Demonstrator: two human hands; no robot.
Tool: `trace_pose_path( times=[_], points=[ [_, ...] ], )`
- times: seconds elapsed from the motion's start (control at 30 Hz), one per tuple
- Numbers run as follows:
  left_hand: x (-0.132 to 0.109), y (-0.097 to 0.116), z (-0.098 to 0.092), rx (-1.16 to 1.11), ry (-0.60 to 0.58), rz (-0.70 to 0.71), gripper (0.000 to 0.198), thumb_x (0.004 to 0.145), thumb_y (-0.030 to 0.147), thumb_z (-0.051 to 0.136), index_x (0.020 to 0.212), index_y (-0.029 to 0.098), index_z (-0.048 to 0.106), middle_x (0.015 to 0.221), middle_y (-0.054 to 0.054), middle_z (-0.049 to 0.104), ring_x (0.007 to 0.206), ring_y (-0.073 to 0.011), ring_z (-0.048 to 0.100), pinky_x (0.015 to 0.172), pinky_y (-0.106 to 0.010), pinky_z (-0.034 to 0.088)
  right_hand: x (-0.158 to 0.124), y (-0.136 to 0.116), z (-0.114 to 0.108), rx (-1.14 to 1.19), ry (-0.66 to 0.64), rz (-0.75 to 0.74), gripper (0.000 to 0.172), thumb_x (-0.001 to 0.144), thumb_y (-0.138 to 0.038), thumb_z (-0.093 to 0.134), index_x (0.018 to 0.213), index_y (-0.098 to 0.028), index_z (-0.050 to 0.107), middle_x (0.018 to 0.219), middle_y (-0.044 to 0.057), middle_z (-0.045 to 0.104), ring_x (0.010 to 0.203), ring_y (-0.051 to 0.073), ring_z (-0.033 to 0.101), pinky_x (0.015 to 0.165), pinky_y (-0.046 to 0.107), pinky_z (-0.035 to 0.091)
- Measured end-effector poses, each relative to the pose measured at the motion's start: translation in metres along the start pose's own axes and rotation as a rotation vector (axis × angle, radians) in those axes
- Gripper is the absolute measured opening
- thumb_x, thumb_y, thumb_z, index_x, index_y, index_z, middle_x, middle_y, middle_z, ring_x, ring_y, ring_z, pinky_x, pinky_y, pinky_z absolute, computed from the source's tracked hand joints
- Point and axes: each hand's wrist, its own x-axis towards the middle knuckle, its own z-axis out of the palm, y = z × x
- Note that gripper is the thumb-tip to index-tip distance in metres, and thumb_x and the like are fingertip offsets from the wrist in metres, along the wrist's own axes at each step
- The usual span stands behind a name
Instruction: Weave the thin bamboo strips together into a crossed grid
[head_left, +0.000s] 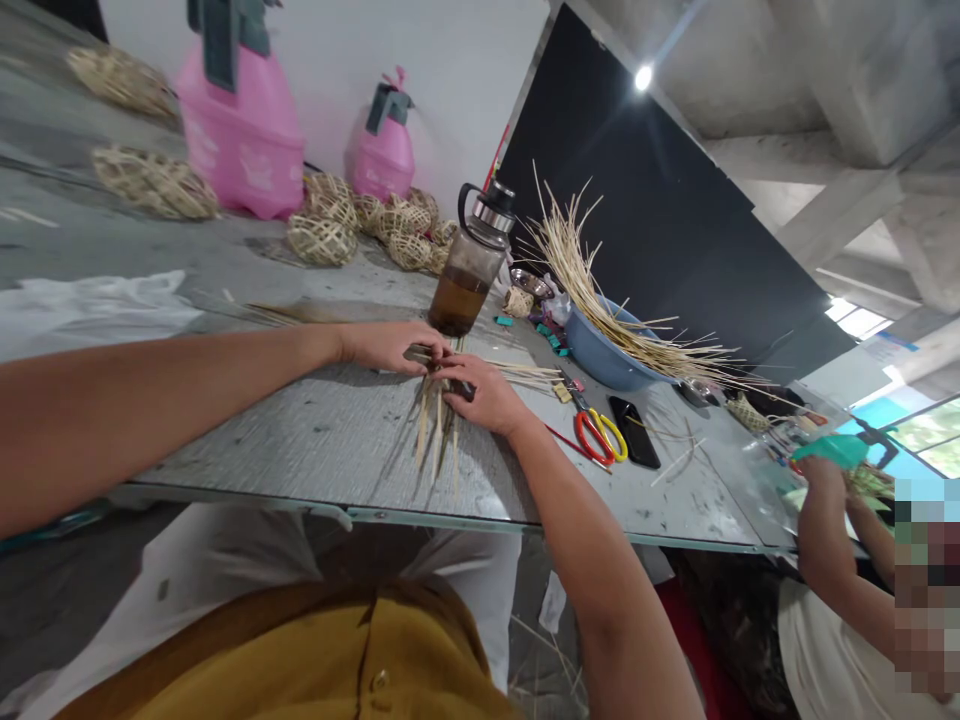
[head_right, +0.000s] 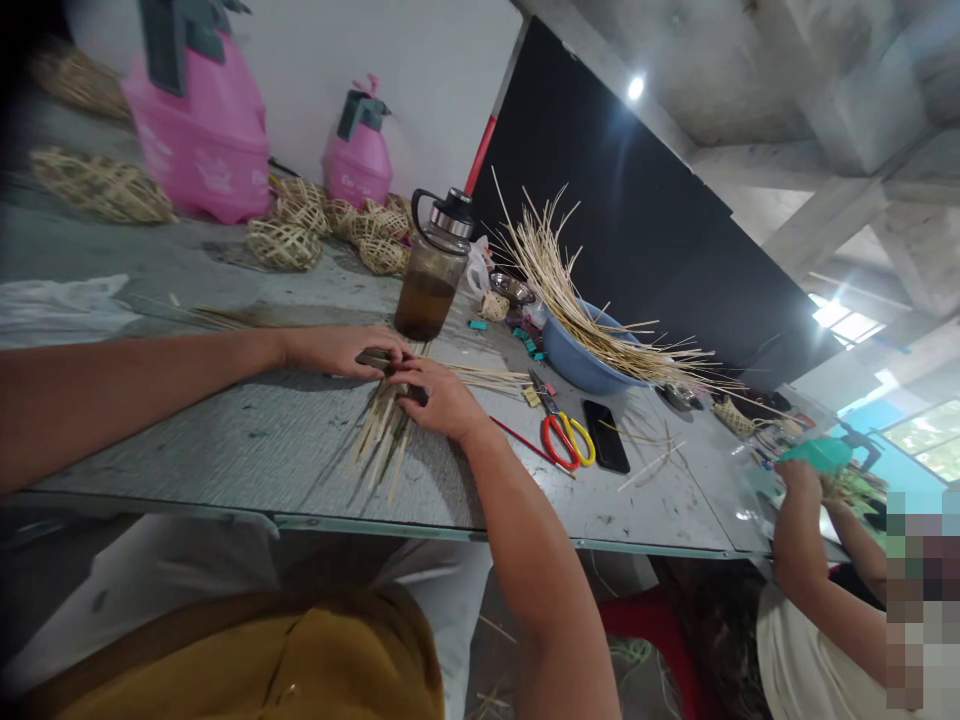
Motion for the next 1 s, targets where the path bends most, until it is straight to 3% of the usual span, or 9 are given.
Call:
trace_pose_path(
  times=[0.17, 0.33, 0.5, 0.63, 0.77, 1.0],
  points=[
    [0.001, -0.002, 0.001, -0.015, -0.014, 0.002, 0.019, 0.084, 0.025, 0.058, 0.097, 0.012, 0.063, 0.116, -0.009, 0.065, 0.107, -0.0209, 0.052, 0.101, -0.030, 0.037, 0.002, -0.002, 0.001, -0.011, 0.016, 0.030, 0.009, 0.090, -0.020, 0.065, 0.096, -0.021, 0.073, 0.116, 0.007, 0.067, 0.118, 0.020, 0.059, 0.109, 0.039, 0.046],
    [0.001, -0.002, -0.001, -0.029, -0.029, 0.038, 0.017, 0.087, 0.025, 0.057, 0.096, 0.013, 0.066, 0.129, -0.010, 0.062, 0.119, -0.0225, 0.050, 0.108, -0.033, 0.033, 0.001, -0.005, 0.005, 0.033, 0.064, 0.104, 0.014, 0.096, -0.022, 0.058, 0.097, -0.020, 0.072, 0.105, 0.005, 0.073, 0.105, 0.018, 0.065, 0.102, 0.035, 0.049],
    [-0.001, -0.004, 0.001, -0.029, -0.002, 0.011, 0.022, 0.092, 0.026, 0.054, 0.104, 0.012, 0.066, 0.128, -0.010, 0.063, 0.118, -0.0213, 0.050, 0.106, -0.031, 0.034, -0.001, -0.003, 0.009, 0.052, 0.156, 0.216, 0.018, 0.098, -0.024, 0.055, 0.097, -0.021, 0.073, 0.105, 0.005, 0.074, 0.103, 0.017, 0.067, 0.101, 0.033, 0.049],
    [0.002, -0.010, 0.004, -0.016, 0.021, 0.030, 0.030, 0.094, 0.034, 0.057, 0.113, 0.013, 0.066, 0.121, -0.010, 0.066, 0.111, -0.0213, 0.054, 0.102, -0.031, 0.037, -0.003, -0.003, 0.009, 0.055, 0.170, 0.170, 0.017, 0.096, -0.025, 0.056, 0.096, -0.019, 0.071, 0.104, 0.006, 0.073, 0.103, 0.018, 0.067, 0.100, 0.033, 0.049],
    [0.005, -0.016, 0.008, -0.001, 0.028, 0.104, 0.033, 0.095, 0.042, 0.058, 0.110, 0.016, 0.069, 0.121, -0.010, 0.067, 0.113, -0.0220, 0.055, 0.103, -0.031, 0.036, -0.004, -0.006, 0.008, 0.029, 0.173, 0.083, 0.012, 0.093, -0.024, 0.058, 0.092, -0.020, 0.069, 0.099, 0.005, 0.073, 0.098, 0.018, 0.067, 0.095, 0.032, 0.051],
    [0.005, -0.018, 0.009, 0.000, 0.058, 0.152, 0.030, 0.094, 0.039, 0.059, 0.110, 0.016, 0.070, 0.120, -0.010, 0.067, 0.114, -0.0219, 0.056, 0.103, -0.033, 0.035, -0.008, -0.014, 0.002, -0.030, 0.269, -0.007, 0.012, 0.092, -0.023, 0.056, 0.089, -0.023, 0.068, 0.094, 0.004, 0.073, 0.094, 0.017, 0.067, 0.092, 0.032, 0.053]
  ],
)
